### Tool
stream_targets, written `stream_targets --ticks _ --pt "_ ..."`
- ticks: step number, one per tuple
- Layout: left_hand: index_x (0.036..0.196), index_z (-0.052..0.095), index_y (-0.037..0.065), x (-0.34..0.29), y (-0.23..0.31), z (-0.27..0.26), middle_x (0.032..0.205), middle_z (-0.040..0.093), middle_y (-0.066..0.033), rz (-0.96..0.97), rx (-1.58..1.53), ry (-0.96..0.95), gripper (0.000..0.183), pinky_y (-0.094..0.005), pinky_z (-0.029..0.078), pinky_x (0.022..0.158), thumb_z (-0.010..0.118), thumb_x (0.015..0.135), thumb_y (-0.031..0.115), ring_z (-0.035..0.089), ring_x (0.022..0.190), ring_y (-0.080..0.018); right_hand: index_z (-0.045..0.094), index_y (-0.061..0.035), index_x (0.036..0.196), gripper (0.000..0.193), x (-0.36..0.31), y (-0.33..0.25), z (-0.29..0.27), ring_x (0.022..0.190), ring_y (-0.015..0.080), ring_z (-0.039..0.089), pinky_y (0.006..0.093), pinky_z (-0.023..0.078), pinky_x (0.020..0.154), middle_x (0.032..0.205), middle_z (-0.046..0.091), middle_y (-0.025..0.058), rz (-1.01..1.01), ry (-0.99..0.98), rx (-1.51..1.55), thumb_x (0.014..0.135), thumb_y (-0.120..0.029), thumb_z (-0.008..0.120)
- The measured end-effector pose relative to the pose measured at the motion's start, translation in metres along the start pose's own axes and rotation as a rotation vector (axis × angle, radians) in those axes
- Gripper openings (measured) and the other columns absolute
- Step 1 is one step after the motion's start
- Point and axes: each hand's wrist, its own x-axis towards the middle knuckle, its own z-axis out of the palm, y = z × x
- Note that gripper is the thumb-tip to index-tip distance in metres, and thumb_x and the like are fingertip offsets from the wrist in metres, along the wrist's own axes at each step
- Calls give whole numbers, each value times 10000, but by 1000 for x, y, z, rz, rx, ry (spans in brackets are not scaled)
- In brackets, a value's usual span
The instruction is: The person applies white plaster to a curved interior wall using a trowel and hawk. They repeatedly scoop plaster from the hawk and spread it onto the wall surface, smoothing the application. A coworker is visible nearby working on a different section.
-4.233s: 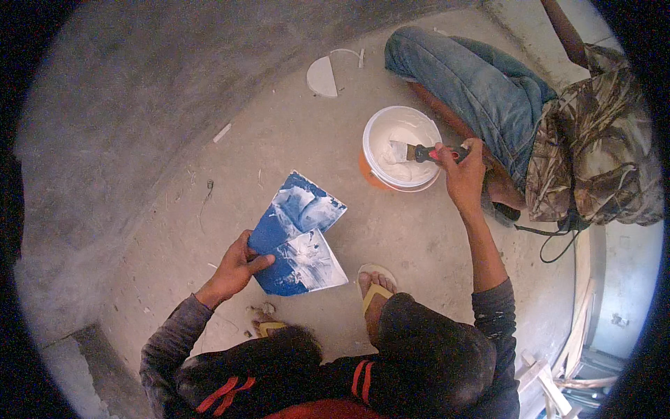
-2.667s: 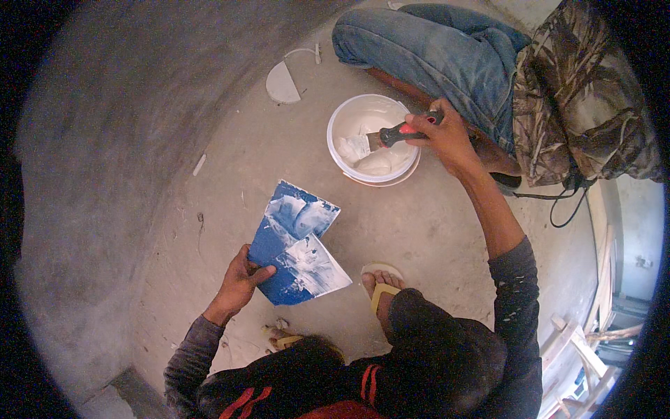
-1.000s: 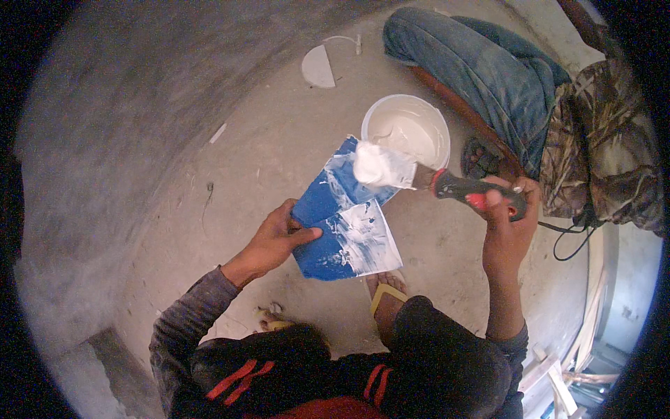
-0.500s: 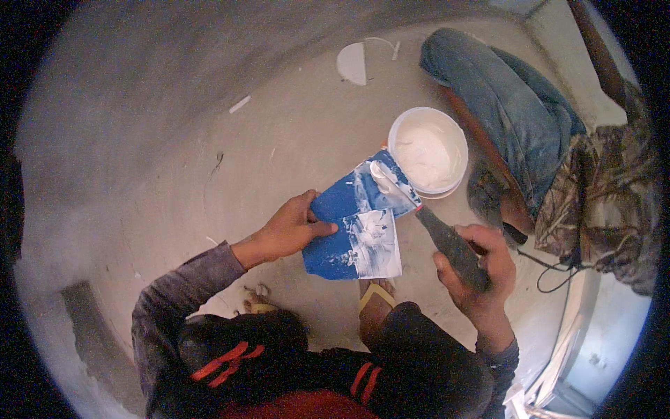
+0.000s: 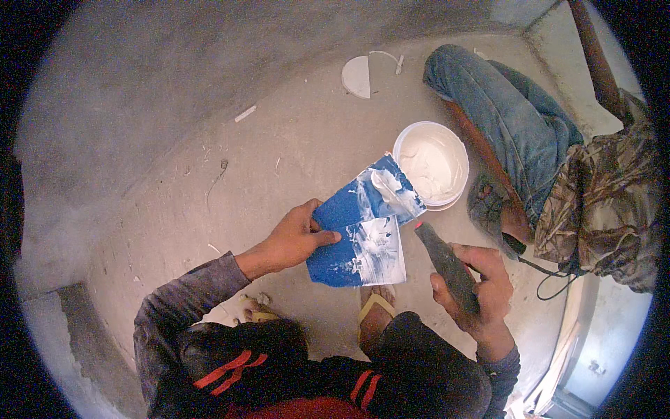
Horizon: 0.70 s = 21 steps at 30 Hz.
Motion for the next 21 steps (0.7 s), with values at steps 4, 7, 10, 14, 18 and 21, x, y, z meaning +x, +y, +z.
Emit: stream_targets --ticks 4,7,10,14,18,21 --pt "1039 484 -38 -2 5 4 775 599 -115 19 -67 9 375 -302 485 608 673 775 148 588 689 -167 391 8 1045 465 -6 7 5 757 304 599 347 501 570 930 591 200 -96 91 28 730 -69 724" --pt "1058 475 -40 -1 -3 5 785 604 -121 8 -52 -1 378 -298 490 617 665 784 138 596 706 -166 390 3 1040 465 -10 3 2 753 307 600 352 501 568 934 588 201 -53 90 49 726 -63 726" --pt "1072 466 -39 -2 -3 4 792 609 -126 4 -105 -9 385 -296 492 614 661 789 136 603 708 -169 383 -13 1053 470 -7 3 0 756 312 602 361 502 572 940 583 203 -31 50 10 730 -59 722" --pt "1079 457 -41 0 -9 5 781 610 -118 47 -88 2 395 -294 489 585 661 789 132 604 687 -166 398 -8 1034 431 -11 3 -2 757 314 601 369 501 572 958 580 206 -70 96 52 739 -55 709" --pt "1086 462 -44 -6 8 3 804 612 -116 -6 -20 7 401 -293 489 606 664 788 132 602 702 -160 440 37 998 385 -7 9 2 759 319 602 371 501 589 966 581 209 -170 118 76 743 -71 707" --pt "1087 468 -43 -7 11 4 823 610 -117 -5 -66 14 409 -291 487 633 671 783 141 599 723 -157 411 14 951 381 -11 4 -9 772 334 608 381 499 606 961 582 212 -18 -7 36 744 -89 714"
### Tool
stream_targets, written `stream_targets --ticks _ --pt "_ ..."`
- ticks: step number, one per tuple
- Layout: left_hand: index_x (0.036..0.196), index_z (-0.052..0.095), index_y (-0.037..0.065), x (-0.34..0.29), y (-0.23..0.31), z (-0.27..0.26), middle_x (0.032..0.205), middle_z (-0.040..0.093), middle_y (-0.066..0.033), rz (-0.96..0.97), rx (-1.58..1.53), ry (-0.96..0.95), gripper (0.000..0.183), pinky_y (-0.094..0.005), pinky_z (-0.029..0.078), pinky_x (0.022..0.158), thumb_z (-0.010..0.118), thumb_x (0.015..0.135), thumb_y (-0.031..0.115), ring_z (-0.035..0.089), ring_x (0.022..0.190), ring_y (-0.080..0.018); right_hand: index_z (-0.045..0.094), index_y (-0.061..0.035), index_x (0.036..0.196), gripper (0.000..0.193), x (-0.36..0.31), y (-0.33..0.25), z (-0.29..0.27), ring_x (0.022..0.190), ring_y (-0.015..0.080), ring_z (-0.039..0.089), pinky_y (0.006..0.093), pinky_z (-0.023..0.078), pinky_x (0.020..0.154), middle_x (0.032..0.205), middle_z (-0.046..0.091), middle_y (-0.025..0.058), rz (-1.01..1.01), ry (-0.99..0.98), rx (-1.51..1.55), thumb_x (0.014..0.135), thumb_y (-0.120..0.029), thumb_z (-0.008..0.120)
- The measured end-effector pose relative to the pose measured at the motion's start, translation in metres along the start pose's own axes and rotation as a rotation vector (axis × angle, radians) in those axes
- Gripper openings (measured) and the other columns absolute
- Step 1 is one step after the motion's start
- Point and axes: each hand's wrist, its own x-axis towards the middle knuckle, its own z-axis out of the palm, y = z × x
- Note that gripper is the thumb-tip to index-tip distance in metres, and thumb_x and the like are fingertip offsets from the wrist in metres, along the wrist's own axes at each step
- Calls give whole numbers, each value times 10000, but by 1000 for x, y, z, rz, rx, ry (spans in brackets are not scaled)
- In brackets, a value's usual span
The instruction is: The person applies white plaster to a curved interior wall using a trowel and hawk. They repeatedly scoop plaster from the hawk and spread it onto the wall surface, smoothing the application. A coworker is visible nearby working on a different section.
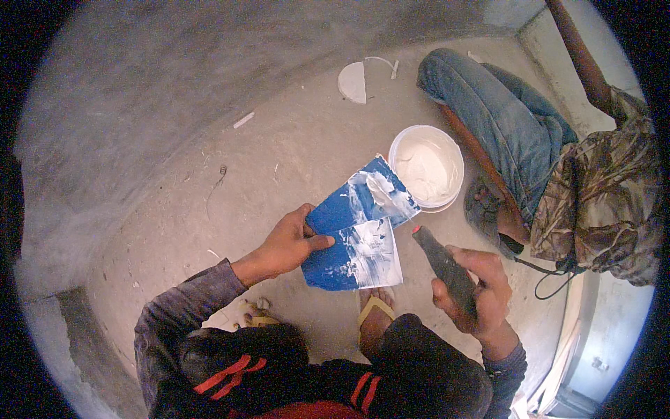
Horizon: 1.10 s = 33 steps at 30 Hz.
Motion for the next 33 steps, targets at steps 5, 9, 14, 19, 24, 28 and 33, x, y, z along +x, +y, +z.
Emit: stream_targets --ticks 5,9,14,19,24,28,33 --pt "1083 477 -35 6 -20 4 827 605 -106 76 -85 8 426 -287 477 642 688 771 164 586 723 -149 366 -21 867 380 2 4 1 778 334 612 388 498 606 979 570 214 -59 -13 -42 739 -83 719" --pt "1072 482 -30 2 -9 2 819 600 -102 -18 -58 -5 416 -283 471 652 690 766 160 579 724 -144 350 -31 881 390 -3 7 2 778 331 612 387 501 608 993 559 216 -136 56 23 741 -72 712" --pt "1061 481 -28 2 -15 5 815 599 -108 -6 -95 24 392 -281 467 645 680 769 141 578 721 -148 325 -35 929 422 -13 5 6 790 349 612 400 503 613 972 554 214 -131 75 13 748 -68 705" --pt "1071 479 -22 6 -21 6 825 602 -107 -12 -131 18 383 -276 471 653 666 772 130 583 716 -153 334 -39 932 429 -10 12 15 810 358 610 416 504 636 970 553 208 -98 106 36 735 -54 716" --pt "1069 484 -1 6 -11 10 818 600 -95 -33 -160 20 341 -279 473 652 643 782 93 587 724 -151 329 -47 862 441 -6 18 12 800 355 610 416 511 626 964 554 210 -92 137 28 704 -36 740" --pt "1077 485 21 7 -12 9 815 595 -86 -26 -165 7 341 -283 475 655 642 782 91 580 722 -141 323 -53 835 466 -6 16 10 795 346 612 403 511 596 937 562 203 -36 130 32 685 -61 764" --pt "1090 487 31 11 -22 7 814 587 -69 20 -113 35 368 -281 469 658 655 770 102 568 736 -138 316 -66 795 503 10 8 13 790 323 611 386 507 613 912 572 189 -14 22 -11 651 -87 798"
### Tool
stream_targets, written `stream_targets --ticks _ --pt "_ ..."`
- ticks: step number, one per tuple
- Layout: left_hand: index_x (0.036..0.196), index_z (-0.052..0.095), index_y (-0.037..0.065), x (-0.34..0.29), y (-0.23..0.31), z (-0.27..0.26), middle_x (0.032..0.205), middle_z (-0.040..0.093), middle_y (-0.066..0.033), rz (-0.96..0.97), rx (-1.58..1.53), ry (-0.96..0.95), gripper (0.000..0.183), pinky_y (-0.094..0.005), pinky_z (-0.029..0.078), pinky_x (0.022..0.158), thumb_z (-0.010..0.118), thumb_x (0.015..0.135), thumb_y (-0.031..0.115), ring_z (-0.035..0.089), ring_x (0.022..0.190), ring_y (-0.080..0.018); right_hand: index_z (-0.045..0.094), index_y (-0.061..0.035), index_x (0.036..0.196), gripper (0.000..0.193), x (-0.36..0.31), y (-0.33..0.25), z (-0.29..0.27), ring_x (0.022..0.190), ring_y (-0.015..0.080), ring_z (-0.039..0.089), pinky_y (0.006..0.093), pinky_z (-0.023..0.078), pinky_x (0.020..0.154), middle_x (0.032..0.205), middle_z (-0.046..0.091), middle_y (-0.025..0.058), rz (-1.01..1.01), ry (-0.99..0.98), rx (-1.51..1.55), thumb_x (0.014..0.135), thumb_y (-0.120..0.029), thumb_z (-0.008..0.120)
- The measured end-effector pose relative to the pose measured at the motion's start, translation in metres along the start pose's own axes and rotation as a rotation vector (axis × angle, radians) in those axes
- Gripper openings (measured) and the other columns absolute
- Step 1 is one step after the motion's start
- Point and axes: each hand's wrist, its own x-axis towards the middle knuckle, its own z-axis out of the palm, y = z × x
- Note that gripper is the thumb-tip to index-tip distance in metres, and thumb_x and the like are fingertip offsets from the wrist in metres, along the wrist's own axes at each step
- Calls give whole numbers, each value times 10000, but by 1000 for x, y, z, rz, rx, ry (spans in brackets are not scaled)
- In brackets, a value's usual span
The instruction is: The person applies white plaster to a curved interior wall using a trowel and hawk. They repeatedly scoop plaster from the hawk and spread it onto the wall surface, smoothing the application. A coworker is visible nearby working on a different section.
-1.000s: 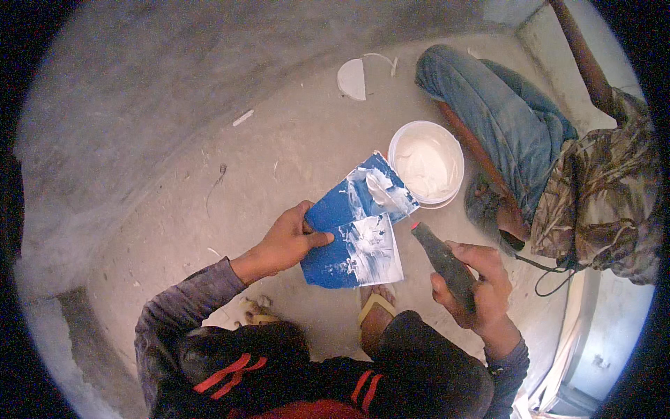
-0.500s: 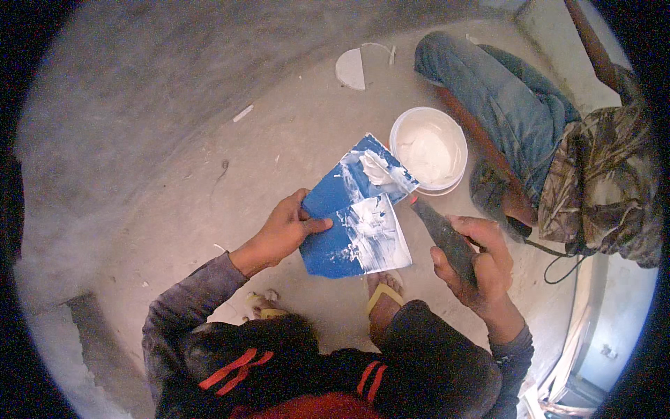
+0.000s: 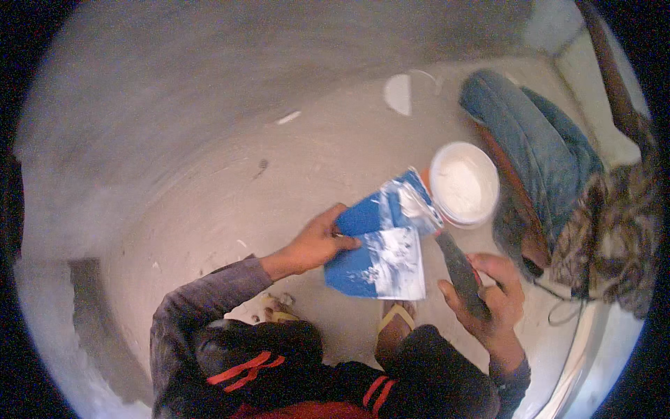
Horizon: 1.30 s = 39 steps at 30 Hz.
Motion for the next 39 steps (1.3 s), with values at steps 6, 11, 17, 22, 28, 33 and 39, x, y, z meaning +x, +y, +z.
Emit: stream_targets --ticks 6,11,17,22,28,33,39 --pt "1034 519 29 -1 5 4 868 620 -168 -9 107 68 389 -352 474 698 650 718 214 617 773 -252 512 -53 1091 451 -2 5 -11 855 330 597 401 496 708 981 587 184 42 -14 5 716 -149 743" --pt "993 534 34 3 7 5 752 559 -61 -119 130 107 325 -294 445 623 639 736 204 518 677 -140 546 -42 994 413 6 12 -1 842 314 612 382 504 701 986 600 171 97 -41 21 653 -111 769" --pt "949 533 19 5 14 12 766 595 -102 -48 184 160 301 -311 460 654 623 749 225 560 688 -168 558 -26 942 373 18 7 -12 807 297 618 358 506 666 956 602 169 83 2 36 642 -79 774" --pt "941 533 -5 11 6 14 794 613 -190 84 292 227 283 -353 469 661 575 822 248 603 721 -231 556 -20 932 364 24 8 -10 807 298 618 353 506 667 948 603 171 152 -12 70 644 -73 772" --pt "909 537 -14 16 -3 17 666 596 -229 156 322 288 301 -410 464 589 528 871 284 617 626 -362 548 -19 922 363 22 16 -4 802 297 617 352 504 659 937 604 168 169 -1 75 642 -68 772" --pt "863 540 -28 17 -6 22 606 576 -217 137 347 351 328 -404 452 541 535 871 300 611 576 -344 529 -34 931 384 9 21 -8 791 299 614 351 507 639 944 589 163 91 -9 81 638 -80 774" --pt "795 556 -33 15 -7 27 577 551 -214 140 386 430 388 -398 427 511 516 886 342 581 526 -312 515 -40 926 391 2 19 -13 773 308 613 365 517 614 951 579 166 -24 -13 113 640 -104 774"
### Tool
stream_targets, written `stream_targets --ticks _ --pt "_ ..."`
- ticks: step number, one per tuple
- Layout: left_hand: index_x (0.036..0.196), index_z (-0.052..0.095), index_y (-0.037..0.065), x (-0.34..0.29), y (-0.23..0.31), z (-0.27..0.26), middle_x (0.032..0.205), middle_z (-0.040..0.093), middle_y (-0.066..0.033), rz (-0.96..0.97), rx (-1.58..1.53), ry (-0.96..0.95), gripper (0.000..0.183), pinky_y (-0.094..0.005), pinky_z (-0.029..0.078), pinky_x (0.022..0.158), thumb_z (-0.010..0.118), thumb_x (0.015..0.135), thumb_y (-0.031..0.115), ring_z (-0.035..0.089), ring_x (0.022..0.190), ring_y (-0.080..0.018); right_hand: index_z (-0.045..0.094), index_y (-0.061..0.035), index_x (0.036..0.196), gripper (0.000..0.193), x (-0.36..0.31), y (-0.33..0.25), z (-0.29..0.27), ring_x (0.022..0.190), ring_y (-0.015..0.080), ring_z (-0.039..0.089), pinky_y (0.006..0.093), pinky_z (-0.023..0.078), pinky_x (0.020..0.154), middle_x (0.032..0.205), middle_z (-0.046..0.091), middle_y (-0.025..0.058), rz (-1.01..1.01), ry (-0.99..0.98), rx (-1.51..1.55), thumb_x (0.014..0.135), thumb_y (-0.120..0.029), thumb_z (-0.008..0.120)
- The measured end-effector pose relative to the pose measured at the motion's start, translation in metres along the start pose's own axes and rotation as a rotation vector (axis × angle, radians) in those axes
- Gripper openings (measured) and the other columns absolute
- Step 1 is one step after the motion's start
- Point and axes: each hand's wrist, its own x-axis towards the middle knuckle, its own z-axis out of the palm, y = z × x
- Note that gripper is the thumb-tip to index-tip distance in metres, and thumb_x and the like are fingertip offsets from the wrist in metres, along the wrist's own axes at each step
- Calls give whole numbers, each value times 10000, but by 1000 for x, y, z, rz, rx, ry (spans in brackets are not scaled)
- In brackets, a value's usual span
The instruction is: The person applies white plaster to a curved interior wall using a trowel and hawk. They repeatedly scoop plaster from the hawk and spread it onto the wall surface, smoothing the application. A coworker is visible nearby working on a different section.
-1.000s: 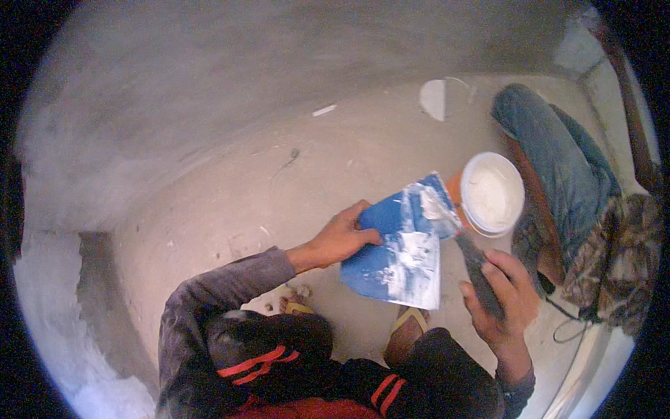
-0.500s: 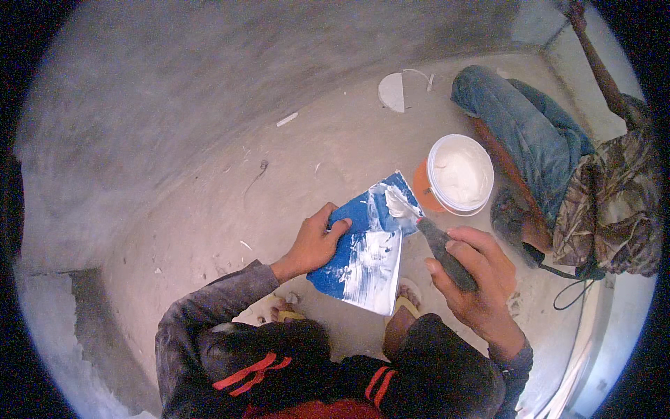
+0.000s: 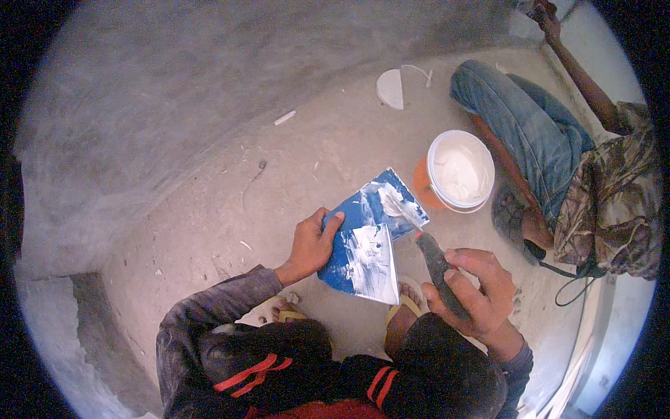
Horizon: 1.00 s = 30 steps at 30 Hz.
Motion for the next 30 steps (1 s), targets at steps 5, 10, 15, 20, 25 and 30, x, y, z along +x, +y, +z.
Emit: stream_targets --ticks 5,10,15,20,25,30 --pt "740 558 -37 -3 3 -2 573 534 -212 -29 20 8 439 -388 408 499 487 901 366 554 500 -276 502 -41 903 374 4 -8 -10 768 306 617 368 522 603 951 577 166 -56 -27 -27 649 -105 770" --pt "732 548 -36 -5 3 -3 570 515 -224 -19 72 3 446 -390 399 494 474 908 367 540 491 -288 498 -36 850 344 6 -11 -12 765 300 619 367 524 594 934 581 161 -69 -23 -30 649 -107 768" --pt "716 529 -28 -6 4 -8 580 519 -223 -14 40 13 438 -398 394 499 467 914 358 531 497 -301 504 -28 776 289 14 -15 -12 752 301 621 365 526 596 903 587 151 -35 -21 -24 652 -97 756" --pt "746 531 -12 -2 6 -8 617 532 -247 72 88 67 401 -430 413 526 475 911 349 538 582 -422 491 -39 934 320 12 -15 -17 739 306 622 376 522 593 927 582 180 -17 -60 34 722 -128 714" --pt "791 556 -44 1 14 -7 622 530 -155 60 -60 -27 400 -355 412 561 465 929 320 474 585 -174 581 -41 801 242 16 -9 -14 693 244 629 296 540 565 891 594 138 -165 102 -24 672 -137 761" --pt "628 398 -14 7 15 -5 536 378 -77 81 -147 7 423 -326 301 492 469 934 270 321 560 -111 560 -66 787 236 26 -6 -15 662 188 614 228 472 471 846 586 80 -176 216 -103 674 -154 748"
